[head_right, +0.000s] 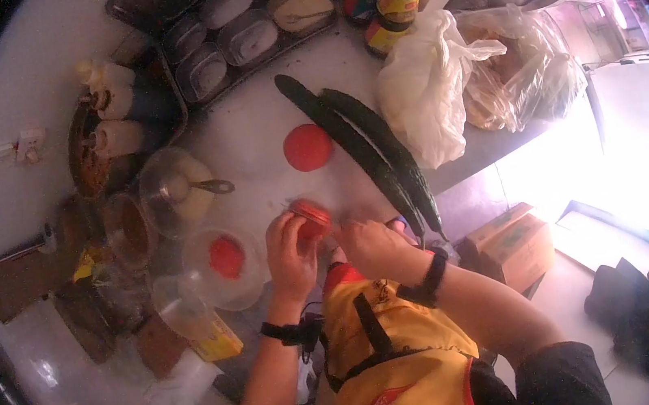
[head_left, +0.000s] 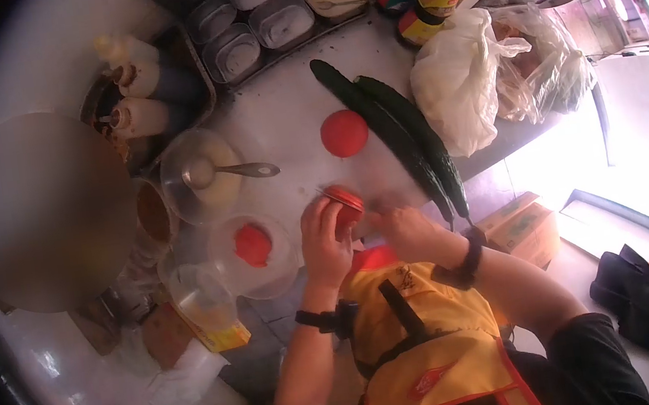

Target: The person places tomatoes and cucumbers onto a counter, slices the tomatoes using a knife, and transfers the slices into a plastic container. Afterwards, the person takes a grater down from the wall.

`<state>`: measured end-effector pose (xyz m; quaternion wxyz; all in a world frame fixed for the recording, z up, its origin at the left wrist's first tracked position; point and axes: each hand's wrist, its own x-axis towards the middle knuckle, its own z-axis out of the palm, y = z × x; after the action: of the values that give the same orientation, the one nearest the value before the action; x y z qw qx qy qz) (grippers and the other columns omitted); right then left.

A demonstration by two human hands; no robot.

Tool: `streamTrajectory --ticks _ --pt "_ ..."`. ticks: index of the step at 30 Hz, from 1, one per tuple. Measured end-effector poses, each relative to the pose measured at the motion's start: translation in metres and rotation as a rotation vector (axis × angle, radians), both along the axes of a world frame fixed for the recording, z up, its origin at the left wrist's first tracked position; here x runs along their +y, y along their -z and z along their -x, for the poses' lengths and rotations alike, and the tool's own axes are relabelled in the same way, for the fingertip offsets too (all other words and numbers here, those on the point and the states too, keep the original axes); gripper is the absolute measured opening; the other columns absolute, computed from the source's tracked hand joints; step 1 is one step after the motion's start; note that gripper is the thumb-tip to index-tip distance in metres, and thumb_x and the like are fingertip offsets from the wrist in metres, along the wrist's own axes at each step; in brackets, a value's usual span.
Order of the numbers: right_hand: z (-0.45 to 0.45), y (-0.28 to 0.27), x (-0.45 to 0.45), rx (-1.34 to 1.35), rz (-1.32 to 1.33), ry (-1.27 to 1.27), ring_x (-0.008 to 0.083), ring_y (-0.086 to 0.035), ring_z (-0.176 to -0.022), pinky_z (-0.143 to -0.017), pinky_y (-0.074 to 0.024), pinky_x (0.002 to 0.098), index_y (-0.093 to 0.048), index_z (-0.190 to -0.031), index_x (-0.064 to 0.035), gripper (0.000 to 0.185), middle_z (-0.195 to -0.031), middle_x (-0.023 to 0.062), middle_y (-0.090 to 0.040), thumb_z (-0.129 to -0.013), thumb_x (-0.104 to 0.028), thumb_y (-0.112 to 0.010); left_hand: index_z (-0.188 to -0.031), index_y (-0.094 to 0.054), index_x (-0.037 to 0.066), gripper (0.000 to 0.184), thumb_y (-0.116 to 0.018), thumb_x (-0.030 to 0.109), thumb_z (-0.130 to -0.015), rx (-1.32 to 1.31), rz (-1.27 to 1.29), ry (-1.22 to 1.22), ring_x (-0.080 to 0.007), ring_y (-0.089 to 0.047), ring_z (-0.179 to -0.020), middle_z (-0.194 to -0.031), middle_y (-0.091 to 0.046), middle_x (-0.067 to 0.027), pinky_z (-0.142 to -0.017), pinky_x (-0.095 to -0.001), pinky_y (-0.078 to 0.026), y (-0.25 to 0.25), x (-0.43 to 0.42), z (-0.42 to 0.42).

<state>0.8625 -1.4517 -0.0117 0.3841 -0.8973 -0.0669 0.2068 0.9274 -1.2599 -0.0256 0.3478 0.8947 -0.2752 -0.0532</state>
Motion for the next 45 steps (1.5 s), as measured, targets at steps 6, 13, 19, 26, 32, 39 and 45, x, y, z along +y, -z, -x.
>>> streamTrajectory --ticks 6,13,19,26,32,39,45 --pt "0.004 -0.009 0.001 0.154 -0.015 0.086 0.0412 -0.067 -0.087 -0.074 -0.0528 0.0503 -0.059 -0.119 -0.0065 0.031 -0.100 0.0206 -0.064 -0.089 -0.011 -0.055 -0.119 -0.059 0.005 0.047 -0.074 0.001 -0.075 0.033 0.049 -0.025 -0.0397 -0.053 -0.119 -0.127 -0.056 -0.0151 -0.101 -0.0479 -0.045 -0.003 -0.001 0.000" --pt "0.010 0.006 0.004 0.015 0.095 0.034 0.0413 -0.066 -0.085 -0.072 -0.0517 0.0521 -0.059 -0.118 -0.0063 0.029 -0.100 0.0208 -0.064 -0.090 -0.012 -0.055 -0.120 -0.058 0.005 0.045 -0.076 0.006 -0.080 0.003 0.006 -0.039 -0.0403 -0.054 -0.117 -0.127 -0.056 -0.0184 -0.100 -0.0469 -0.046 -0.004 0.000 0.003" --pt "0.011 -0.033 -0.004 0.024 -0.054 0.124 0.0421 -0.065 -0.085 -0.069 -0.0510 0.0514 -0.060 -0.108 -0.0026 0.021 -0.097 0.0214 -0.063 -0.090 -0.010 -0.053 -0.124 -0.056 0.002 0.047 -0.076 0.014 -0.083 -0.029 0.005 -0.053 -0.0428 -0.053 -0.116 -0.127 -0.055 -0.0222 -0.098 -0.0489 -0.045 0.009 0.004 0.009" --pt "-0.001 -0.008 -0.001 -0.110 -0.070 0.072 0.0407 -0.065 -0.082 -0.069 -0.0510 0.0498 -0.059 -0.104 -0.0015 0.019 -0.089 0.0204 -0.063 -0.088 -0.011 -0.055 -0.124 -0.055 0.001 0.048 -0.077 0.017 -0.084 -0.063 -0.017 -0.045 -0.0438 -0.053 -0.114 -0.126 -0.055 -0.0226 -0.097 -0.0499 -0.045 0.012 0.005 0.008" --pt "0.006 0.007 -0.008 -0.235 -0.064 0.006 0.0394 -0.065 -0.078 -0.068 -0.0513 0.0485 -0.061 -0.110 -0.0021 0.026 -0.087 0.0202 -0.063 -0.085 -0.010 -0.058 -0.122 -0.057 0.004 0.046 -0.077 0.014 -0.082 -0.021 0.029 -0.067 -0.0426 -0.053 -0.115 -0.127 -0.055 -0.0207 -0.099 -0.0484 -0.045 0.012 0.004 0.007" --pt "0.007 0.024 0.006 -0.267 -0.071 0.065 0.0407 -0.065 -0.079 -0.066 -0.0514 0.0514 -0.056 -0.121 -0.0035 0.036 -0.092 0.0213 -0.062 -0.085 -0.008 -0.056 -0.121 -0.059 0.004 0.043 -0.077 0.011 -0.082 -0.002 0.069 -0.046 -0.0401 -0.055 -0.116 -0.126 -0.057 -0.0190 -0.099 -0.0469 -0.045 0.009 0.002 0.003" --pt "0.025 0.016 -0.005 -0.092 0.016 0.043 0.0410 -0.063 -0.077 -0.063 -0.0510 0.0500 -0.057 -0.114 -0.0009 0.029 -0.093 0.0210 -0.061 -0.086 -0.007 -0.056 -0.127 -0.054 0.007 0.050 -0.075 0.008 -0.082 0.026 0.076 -0.052 -0.0427 -0.051 -0.120 -0.131 -0.052 -0.0201 -0.101 -0.0503 -0.045 0.008 0.003 0.008"
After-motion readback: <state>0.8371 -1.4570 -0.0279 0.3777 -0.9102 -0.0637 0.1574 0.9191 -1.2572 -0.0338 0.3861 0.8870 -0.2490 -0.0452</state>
